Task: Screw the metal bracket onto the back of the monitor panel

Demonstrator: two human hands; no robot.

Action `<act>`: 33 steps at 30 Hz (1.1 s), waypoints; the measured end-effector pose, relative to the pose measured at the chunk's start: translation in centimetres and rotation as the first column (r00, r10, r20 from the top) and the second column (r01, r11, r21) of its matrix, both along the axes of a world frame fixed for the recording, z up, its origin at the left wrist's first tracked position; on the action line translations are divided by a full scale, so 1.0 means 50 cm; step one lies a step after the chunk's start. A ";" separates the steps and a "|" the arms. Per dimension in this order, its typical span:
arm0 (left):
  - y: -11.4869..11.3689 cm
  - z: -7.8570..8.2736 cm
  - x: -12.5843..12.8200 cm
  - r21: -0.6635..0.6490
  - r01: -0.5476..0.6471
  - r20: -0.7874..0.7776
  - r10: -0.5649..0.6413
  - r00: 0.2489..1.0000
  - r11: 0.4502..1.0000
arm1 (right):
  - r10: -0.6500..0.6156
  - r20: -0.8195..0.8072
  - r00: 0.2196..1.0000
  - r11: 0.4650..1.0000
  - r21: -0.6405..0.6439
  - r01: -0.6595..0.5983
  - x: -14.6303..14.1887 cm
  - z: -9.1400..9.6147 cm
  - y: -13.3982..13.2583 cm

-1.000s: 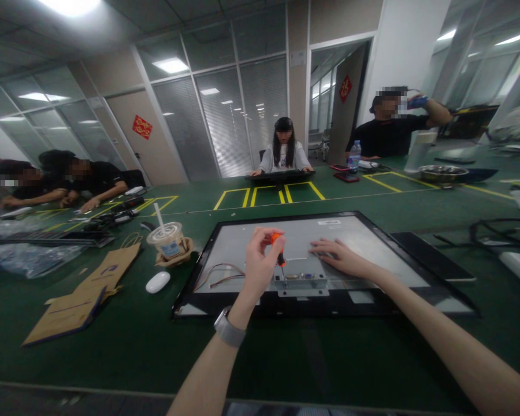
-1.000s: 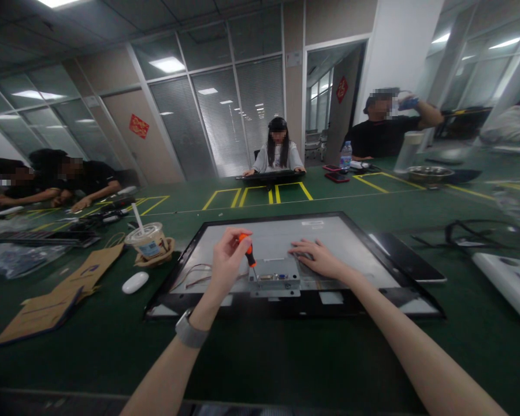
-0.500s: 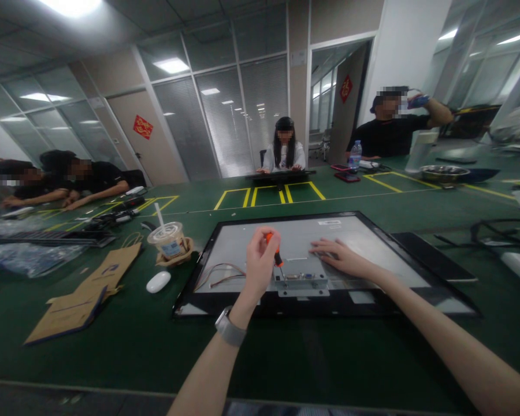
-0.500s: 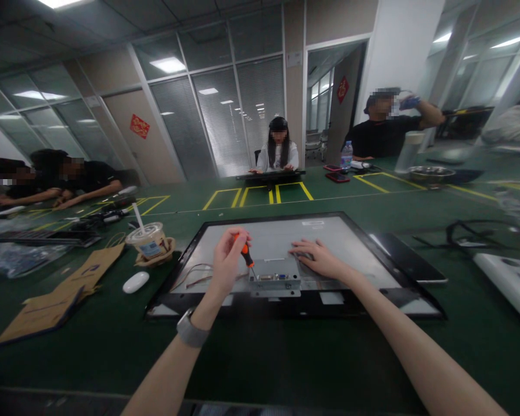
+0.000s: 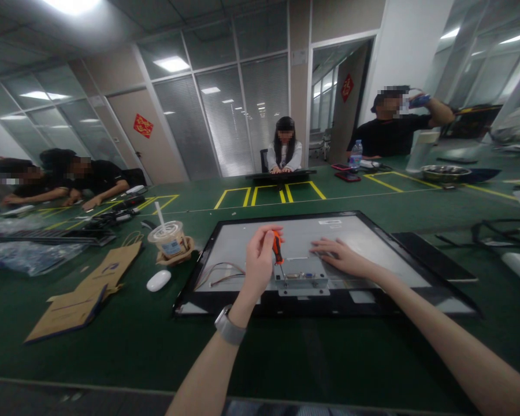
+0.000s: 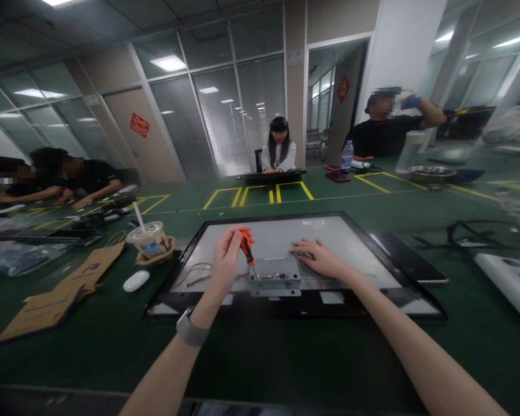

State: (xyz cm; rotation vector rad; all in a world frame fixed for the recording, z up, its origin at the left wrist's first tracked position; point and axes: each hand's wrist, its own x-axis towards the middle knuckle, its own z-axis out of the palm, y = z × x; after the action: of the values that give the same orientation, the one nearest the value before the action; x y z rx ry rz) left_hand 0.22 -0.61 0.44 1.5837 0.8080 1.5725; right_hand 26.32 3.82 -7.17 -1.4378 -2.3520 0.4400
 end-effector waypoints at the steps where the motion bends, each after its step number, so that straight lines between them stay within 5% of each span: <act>1: 0.000 0.000 0.001 -0.005 0.008 0.008 -0.007 1.000 1.000 | 0.001 0.000 1.000 1.000 0.000 -0.001 0.000 0.000 0.000; 9: 0.000 0.003 0.006 0.121 -0.069 -0.001 0.069 0.998 0.990 | 0.005 0.000 1.000 1.000 0.004 -0.005 0.003 -0.009 0.006; 24: 0.003 -0.004 0.001 0.003 0.011 0.005 -0.011 1.000 1.000 | 0.002 0.006 1.000 1.000 -0.003 -0.002 0.000 -0.002 0.001; 33: -0.001 0.001 0.008 0.082 -0.030 -0.028 0.033 0.999 0.996 | 0.002 -0.010 1.000 1.000 0.014 -0.002 0.002 -0.006 0.002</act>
State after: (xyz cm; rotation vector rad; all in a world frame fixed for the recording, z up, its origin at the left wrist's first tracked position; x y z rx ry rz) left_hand 0.61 -0.64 0.48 1.6629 0.7971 1.6266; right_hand 26.40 3.93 -7.47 -1.4239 -2.3439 0.4301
